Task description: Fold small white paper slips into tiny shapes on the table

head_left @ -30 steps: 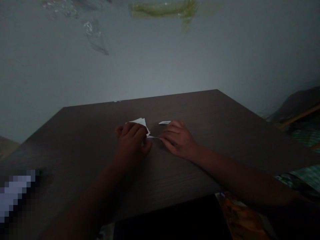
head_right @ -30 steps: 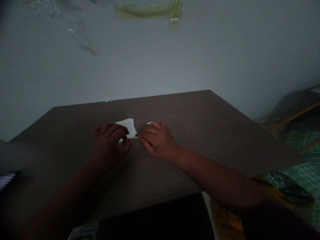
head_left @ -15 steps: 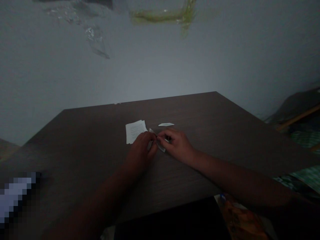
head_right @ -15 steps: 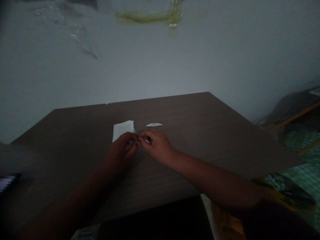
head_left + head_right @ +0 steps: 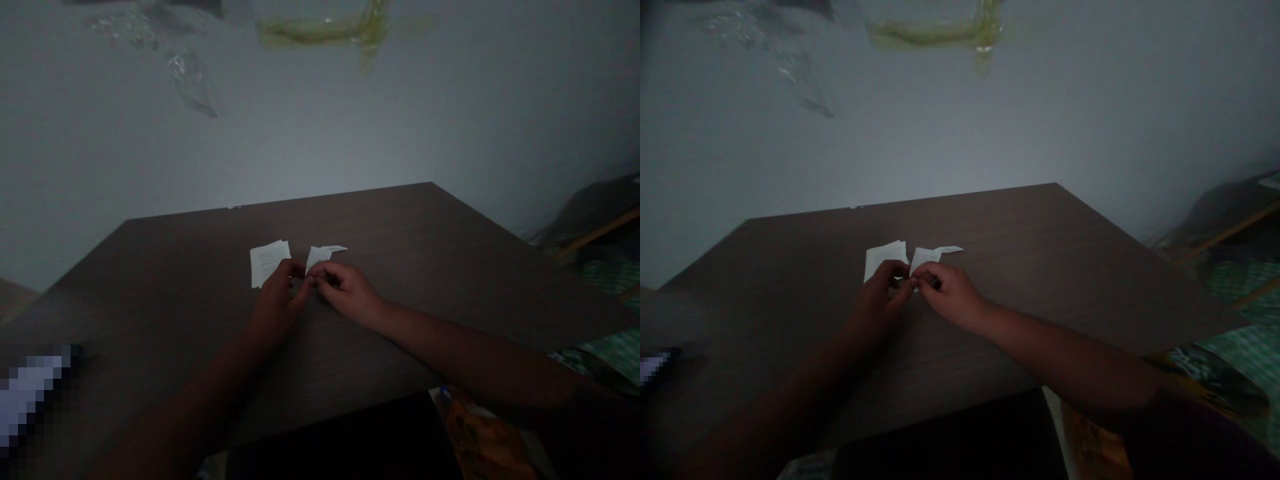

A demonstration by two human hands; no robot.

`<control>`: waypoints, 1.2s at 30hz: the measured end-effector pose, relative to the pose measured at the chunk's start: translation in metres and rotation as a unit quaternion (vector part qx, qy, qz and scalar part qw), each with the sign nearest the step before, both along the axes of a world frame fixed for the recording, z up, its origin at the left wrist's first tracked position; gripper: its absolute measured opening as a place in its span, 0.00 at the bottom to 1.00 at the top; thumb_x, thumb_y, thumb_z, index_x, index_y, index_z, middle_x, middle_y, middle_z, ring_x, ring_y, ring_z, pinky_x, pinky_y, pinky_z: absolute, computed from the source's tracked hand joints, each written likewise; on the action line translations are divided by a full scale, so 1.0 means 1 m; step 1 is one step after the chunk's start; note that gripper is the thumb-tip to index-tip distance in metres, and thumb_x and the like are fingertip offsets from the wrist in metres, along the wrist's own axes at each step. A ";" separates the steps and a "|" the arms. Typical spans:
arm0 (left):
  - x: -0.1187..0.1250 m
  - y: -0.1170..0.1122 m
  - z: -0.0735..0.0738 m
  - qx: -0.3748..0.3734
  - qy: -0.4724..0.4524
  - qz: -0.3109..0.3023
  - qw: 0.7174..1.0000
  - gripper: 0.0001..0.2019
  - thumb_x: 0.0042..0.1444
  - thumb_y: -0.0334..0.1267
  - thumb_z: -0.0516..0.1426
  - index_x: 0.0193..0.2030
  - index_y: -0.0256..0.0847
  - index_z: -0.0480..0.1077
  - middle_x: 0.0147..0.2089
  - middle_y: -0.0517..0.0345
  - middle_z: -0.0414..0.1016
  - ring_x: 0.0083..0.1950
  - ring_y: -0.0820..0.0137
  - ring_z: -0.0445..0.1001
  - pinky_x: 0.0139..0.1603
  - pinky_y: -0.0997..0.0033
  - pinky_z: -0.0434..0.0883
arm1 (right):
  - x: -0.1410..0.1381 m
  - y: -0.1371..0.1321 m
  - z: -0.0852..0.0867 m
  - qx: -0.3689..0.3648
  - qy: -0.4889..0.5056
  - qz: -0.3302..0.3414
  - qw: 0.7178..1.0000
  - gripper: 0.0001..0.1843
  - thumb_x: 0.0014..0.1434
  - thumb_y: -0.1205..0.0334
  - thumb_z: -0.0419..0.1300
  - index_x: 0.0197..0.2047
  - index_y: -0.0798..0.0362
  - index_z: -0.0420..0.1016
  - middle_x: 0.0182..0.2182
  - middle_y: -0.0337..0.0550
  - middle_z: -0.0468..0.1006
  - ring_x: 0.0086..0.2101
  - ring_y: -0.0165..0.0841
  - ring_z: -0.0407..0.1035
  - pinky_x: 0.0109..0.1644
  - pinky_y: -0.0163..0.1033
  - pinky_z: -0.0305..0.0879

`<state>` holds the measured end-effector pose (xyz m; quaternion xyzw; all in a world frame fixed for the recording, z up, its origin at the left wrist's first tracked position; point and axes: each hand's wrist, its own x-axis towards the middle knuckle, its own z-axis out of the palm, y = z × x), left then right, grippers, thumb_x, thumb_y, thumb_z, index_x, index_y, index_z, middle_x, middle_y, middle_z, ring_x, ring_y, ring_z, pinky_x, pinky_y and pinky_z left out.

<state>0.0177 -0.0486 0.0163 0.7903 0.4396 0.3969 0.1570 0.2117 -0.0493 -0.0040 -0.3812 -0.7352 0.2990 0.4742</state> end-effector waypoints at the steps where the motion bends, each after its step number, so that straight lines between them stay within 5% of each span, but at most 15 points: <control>1: 0.000 0.002 -0.002 0.003 -0.007 0.002 1.000 0.06 0.67 0.38 0.59 0.49 0.46 0.70 0.45 0.56 0.82 0.39 0.65 0.79 0.38 0.67 0.75 | 0.000 0.000 0.000 -0.002 0.003 0.002 1.000 0.06 0.71 0.62 0.61 0.46 0.50 0.80 0.39 0.42 0.87 0.40 0.35 0.81 0.45 0.40 0.76; 7: -0.002 0.003 -0.001 0.032 0.016 0.014 0.999 0.05 0.69 0.37 0.58 0.47 0.45 0.76 0.42 0.56 0.83 0.41 0.63 0.81 0.41 0.65 0.78 | 0.002 -0.004 0.005 0.060 -0.035 -0.074 0.995 0.02 0.67 0.63 0.61 0.43 0.48 0.75 0.37 0.41 0.82 0.37 0.35 0.78 0.43 0.41 0.74; 11: -0.001 -0.001 0.007 0.110 0.057 -0.013 0.992 0.06 0.71 0.34 0.57 0.45 0.43 0.77 0.42 0.54 0.82 0.45 0.62 0.81 0.49 0.61 0.79 | 0.005 -0.007 0.012 0.193 -0.080 -0.157 0.965 0.11 0.65 0.66 0.61 0.51 0.48 0.74 0.45 0.48 0.82 0.48 0.43 0.76 0.54 0.50 0.74; 14: 0.000 -0.002 0.008 0.155 0.079 -0.031 0.984 0.06 0.72 0.33 0.58 0.45 0.42 0.77 0.42 0.53 0.81 0.45 0.61 0.80 0.49 0.60 0.77 | 0.006 -0.008 0.015 0.247 -0.101 -0.150 0.952 0.15 0.65 0.69 0.59 0.54 0.48 0.74 0.46 0.49 0.83 0.50 0.45 0.75 0.58 0.54 0.72; 20: 0.000 -0.003 0.008 0.209 0.099 -0.051 0.972 0.05 0.73 0.34 0.60 0.44 0.43 0.78 0.40 0.55 0.82 0.42 0.62 0.79 0.46 0.60 0.75 | 0.004 -0.009 0.016 0.236 -0.101 -0.125 0.958 0.08 0.64 0.70 0.58 0.44 0.47 0.73 0.38 0.44 0.82 0.44 0.43 0.75 0.52 0.50 0.71; 30: 0.004 -0.013 0.017 0.275 0.123 -0.040 0.953 0.10 0.77 0.34 0.57 0.42 0.42 0.77 0.39 0.55 0.83 0.42 0.62 0.78 0.47 0.58 0.71 | 0.003 -0.015 0.024 0.225 -0.073 -0.147 0.960 0.11 0.59 0.72 0.60 0.36 0.44 0.66 0.33 0.40 0.79 0.40 0.41 0.74 0.48 0.48 0.70; 36: 0.001 -0.013 0.019 0.254 0.140 -0.029 0.956 0.09 0.76 0.34 0.58 0.43 0.43 0.78 0.39 0.56 0.84 0.44 0.61 0.79 0.48 0.57 0.71 | 0.004 -0.011 0.023 0.220 -0.072 -0.159 0.960 0.12 0.58 0.71 0.60 0.35 0.44 0.63 0.33 0.41 0.78 0.39 0.41 0.74 0.46 0.47 0.69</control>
